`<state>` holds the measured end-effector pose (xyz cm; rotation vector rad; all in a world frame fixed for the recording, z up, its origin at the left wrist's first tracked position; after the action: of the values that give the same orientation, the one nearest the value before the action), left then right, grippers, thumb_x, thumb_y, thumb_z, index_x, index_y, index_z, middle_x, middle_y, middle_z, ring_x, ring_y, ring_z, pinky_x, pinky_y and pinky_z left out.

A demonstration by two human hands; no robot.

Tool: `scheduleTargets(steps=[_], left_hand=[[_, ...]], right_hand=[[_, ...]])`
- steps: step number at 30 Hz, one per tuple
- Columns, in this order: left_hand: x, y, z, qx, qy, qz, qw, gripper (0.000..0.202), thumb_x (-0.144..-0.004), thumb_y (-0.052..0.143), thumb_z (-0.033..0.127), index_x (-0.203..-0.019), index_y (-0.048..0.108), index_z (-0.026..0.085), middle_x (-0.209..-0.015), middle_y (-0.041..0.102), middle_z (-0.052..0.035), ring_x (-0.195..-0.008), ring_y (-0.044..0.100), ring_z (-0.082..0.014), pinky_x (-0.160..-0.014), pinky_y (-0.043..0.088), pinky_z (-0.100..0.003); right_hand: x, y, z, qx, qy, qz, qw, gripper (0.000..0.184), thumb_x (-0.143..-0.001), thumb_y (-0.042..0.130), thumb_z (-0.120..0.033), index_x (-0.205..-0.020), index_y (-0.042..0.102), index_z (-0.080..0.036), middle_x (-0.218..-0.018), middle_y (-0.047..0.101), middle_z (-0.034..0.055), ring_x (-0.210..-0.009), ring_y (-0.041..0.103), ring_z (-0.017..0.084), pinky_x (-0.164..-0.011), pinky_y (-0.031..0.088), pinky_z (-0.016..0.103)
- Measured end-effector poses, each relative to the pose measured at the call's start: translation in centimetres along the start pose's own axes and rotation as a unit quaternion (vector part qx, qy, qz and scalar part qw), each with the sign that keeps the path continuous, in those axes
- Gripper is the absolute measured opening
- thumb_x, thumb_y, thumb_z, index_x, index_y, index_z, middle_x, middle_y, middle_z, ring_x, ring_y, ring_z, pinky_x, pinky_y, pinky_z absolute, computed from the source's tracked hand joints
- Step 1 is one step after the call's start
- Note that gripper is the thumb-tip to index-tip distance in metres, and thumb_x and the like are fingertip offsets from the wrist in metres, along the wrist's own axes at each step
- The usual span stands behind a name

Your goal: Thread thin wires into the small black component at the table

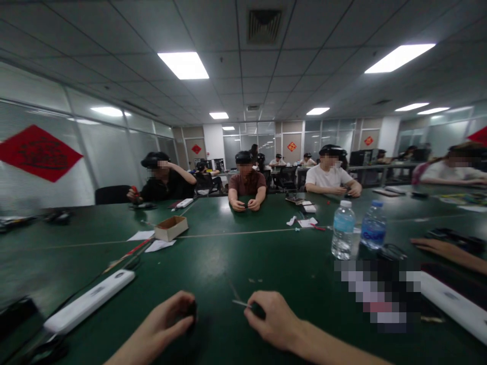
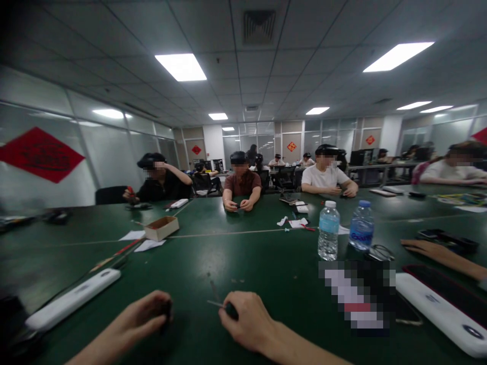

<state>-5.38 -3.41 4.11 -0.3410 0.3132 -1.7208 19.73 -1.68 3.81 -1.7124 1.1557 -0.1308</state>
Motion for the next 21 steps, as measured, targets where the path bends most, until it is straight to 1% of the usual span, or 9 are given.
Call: scheduleTargets(steps=[1,2,4,6,8,10,13,18,21], left_hand=[[-1.6,1.8,0.6,0.039,0.042,-0.038,0.998,0.051,-0.076,0.07,0.044,-0.117,0.056,0.017,-0.111,0.059,-0.0087,-0.102,0.056,-0.0263,-0.081,0.05,-0.032],[-3.2,3.5,0.9,0.08,0.063,-0.061,0.993,0.052,-0.077,0.067,0.045,-0.12,0.053,0.019,-0.113,0.058,-0.0092,-0.101,0.057,-0.0263,-0.077,0.051,-0.033],[-6.4,6.6,1.3,0.158,0.082,-0.083,0.981,0.053,-0.079,0.065,0.046,-0.123,0.05,0.02,-0.116,0.056,-0.0105,-0.104,0.055,-0.027,-0.078,0.052,-0.035],[-9.1,8.6,1.6,0.218,0.094,-0.073,0.969,0.048,-0.081,0.063,0.045,-0.121,0.052,0.02,-0.114,0.056,-0.0105,-0.105,0.055,-0.0266,-0.082,0.053,-0.038],[-10.8,9.8,1.9,0.257,0.112,-0.071,0.957,0.043,-0.083,0.062,0.042,-0.118,0.052,0.019,-0.112,0.057,-0.0103,-0.104,0.055,-0.0256,-0.085,0.052,-0.039],[-11.7,10.2,2.2,0.276,0.13,-0.087,0.949,0.037,-0.084,0.062,0.038,-0.115,0.052,0.019,-0.114,0.057,-0.0105,-0.107,0.054,-0.0255,-0.087,0.052,-0.039],[-11.9,10.0,2.3,0.285,0.149,-0.111,0.94,0.03,-0.085,0.062,0.033,-0.11,0.053,0.019,-0.116,0.056,-0.0103,-0.11,0.053,-0.025,-0.09,0.05,-0.039],[-12.4,9.1,1.6,0.294,0.151,-0.084,0.94,0.026,-0.084,0.063,0.03,-0.105,0.053,0.018,-0.114,0.055,-0.0099,-0.105,0.056,-0.024,-0.087,0.052,-0.039],[-12.7,9.0,1.3,0.302,0.144,-0.068,0.94,0.026,-0.083,0.063,0.028,-0.105,0.053,0.018,-0.113,0.055,-0.0094,-0.103,0.057,-0.0228,-0.087,0.052,-0.038]], right_hand=[[0.0,-0.4,0.4,0.015,0.013,0.013,1.0,0.019,-0.091,0.051,-0.033,-0.089,0.062,-0.018,-0.083,0.065,0.002,-0.075,0.06,0.015,-0.069,0.041,0.024],[-0.1,-0.7,0.9,0.032,0.023,0.024,0.999,0.02,-0.091,0.051,-0.035,-0.089,0.062,-0.019,-0.084,0.065,0.002,-0.076,0.06,0.015,-0.07,0.04,0.024],[-0.2,-1.5,2.1,0.073,0.037,0.036,0.996,0.022,-0.092,0.049,-0.038,-0.091,0.061,-0.02,-0.086,0.065,0.0023,-0.078,0.06,0.016,-0.07,0.039,0.024],[-0.4,-2.1,3.4,0.117,0.048,0.038,0.991,0.025,-0.094,0.045,-0.041,-0.091,0.061,-0.02,-0.086,0.065,0.0025,-0.078,0.06,0.017,-0.07,0.038,0.025],[-0.7,-2.6,4.8,0.154,0.064,0.038,0.985,0.03,-0.096,0.04,-0.043,-0.089,0.06,-0.021,-0.083,0.064,0.0022,-0.075,0.06,0.016,-0.067,0.037,0.025],[-1.2,-2.8,6.1,0.184,0.084,0.042,0.978,0.036,-0.098,0.034,-0.043,-0.086,0.059,-0.021,-0.08,0.063,0.002,-0.072,0.059,0.016,-0.065,0.036,0.025],[-2.4,-2.6,7.4,0.209,0.095,0.038,0.972,0.041,-0.099,0.03,-0.044,-0.082,0.058,-0.021,-0.076,0.063,0.0013,-0.068,0.058,0.015,-0.063,0.034,0.025],[-4.9,-1.6,8.5,0.224,0.08,0.011,0.971,0.042,-0.099,0.031,-0.046,-0.08,0.059,-0.022,-0.071,0.063,0.0001,-0.064,0.058,0.014,-0.061,0.032,0.024],[-5.7,-1.3,8.9,0.223,0.07,0.006,0.972,0.042,-0.099,0.033,-0.046,-0.079,0.06,-0.021,-0.07,0.063,0.0003,-0.063,0.058,0.014,-0.061,0.033,0.024]])
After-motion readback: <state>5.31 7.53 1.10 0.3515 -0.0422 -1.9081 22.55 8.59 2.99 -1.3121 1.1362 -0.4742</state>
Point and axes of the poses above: each hand's wrist, its own x-axis away from the middle knuckle, its own y-axis out of the palm, z = x × y, the point moved 7 cm from there along -x, towards the middle knuckle
